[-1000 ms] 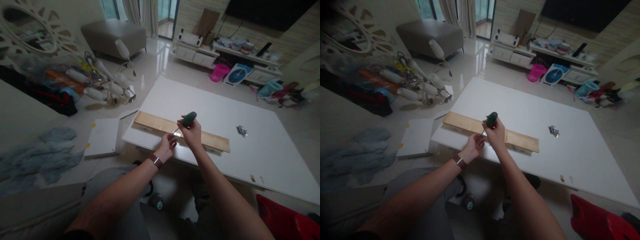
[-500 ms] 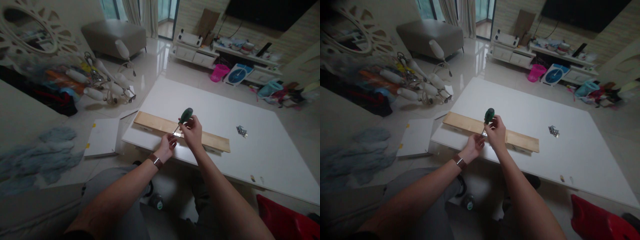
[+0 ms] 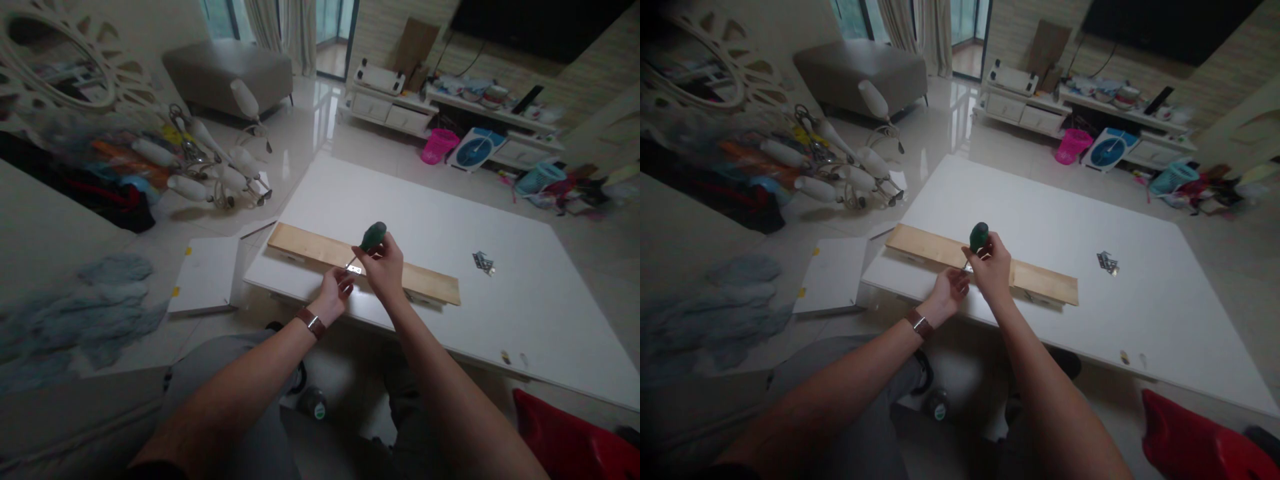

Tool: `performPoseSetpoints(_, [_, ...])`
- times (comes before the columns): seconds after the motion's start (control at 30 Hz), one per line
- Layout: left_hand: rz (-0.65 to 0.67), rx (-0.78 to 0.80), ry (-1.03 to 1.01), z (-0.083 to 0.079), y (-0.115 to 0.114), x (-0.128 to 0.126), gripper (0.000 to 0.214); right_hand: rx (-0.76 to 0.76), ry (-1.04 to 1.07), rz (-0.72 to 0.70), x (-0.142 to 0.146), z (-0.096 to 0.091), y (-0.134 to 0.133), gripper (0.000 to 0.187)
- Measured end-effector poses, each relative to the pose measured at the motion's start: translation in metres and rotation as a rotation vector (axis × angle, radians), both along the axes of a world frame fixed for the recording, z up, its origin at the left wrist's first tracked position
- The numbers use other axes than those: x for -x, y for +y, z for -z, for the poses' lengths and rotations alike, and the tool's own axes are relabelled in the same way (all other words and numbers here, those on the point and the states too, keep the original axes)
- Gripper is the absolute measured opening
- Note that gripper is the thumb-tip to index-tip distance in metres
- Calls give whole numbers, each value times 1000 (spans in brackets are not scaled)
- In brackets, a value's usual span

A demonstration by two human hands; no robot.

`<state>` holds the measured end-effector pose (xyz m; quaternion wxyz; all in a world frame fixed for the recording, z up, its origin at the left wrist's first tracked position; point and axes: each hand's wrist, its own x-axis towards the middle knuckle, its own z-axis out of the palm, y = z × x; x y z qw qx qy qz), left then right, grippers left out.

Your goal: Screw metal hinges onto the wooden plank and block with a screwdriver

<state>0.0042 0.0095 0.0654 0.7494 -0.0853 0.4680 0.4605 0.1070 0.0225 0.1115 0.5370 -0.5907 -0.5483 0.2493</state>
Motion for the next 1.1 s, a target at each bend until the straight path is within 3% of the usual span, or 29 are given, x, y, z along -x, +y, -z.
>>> performPoseSetpoints(0.2, [-1,0,0,1,1,0,11,16,-3,21,-1,7,1,24])
performPoseSetpoints(0.4, [-3,2,2,2,1,-1,11,24,67,-27,1,0,-1,20])
performPoseSetpoints(0.57, [-7,-4,-1,2,0,-1,11,37,119,-97,2,-4,-2,30])
performPoseSetpoints(0.67, [-5,-6,-3,3,0,-1,11,37,113,-79,2,-4,-1,33])
performPoseSetpoints(0.93, [1,-7,4,3,1,-1,8,27,-17,23,1,-2,0,21])
performPoseSetpoints(1.1, [-1,-5,7,1,0,-1,11,32,27,-30,3,-5,-1,23])
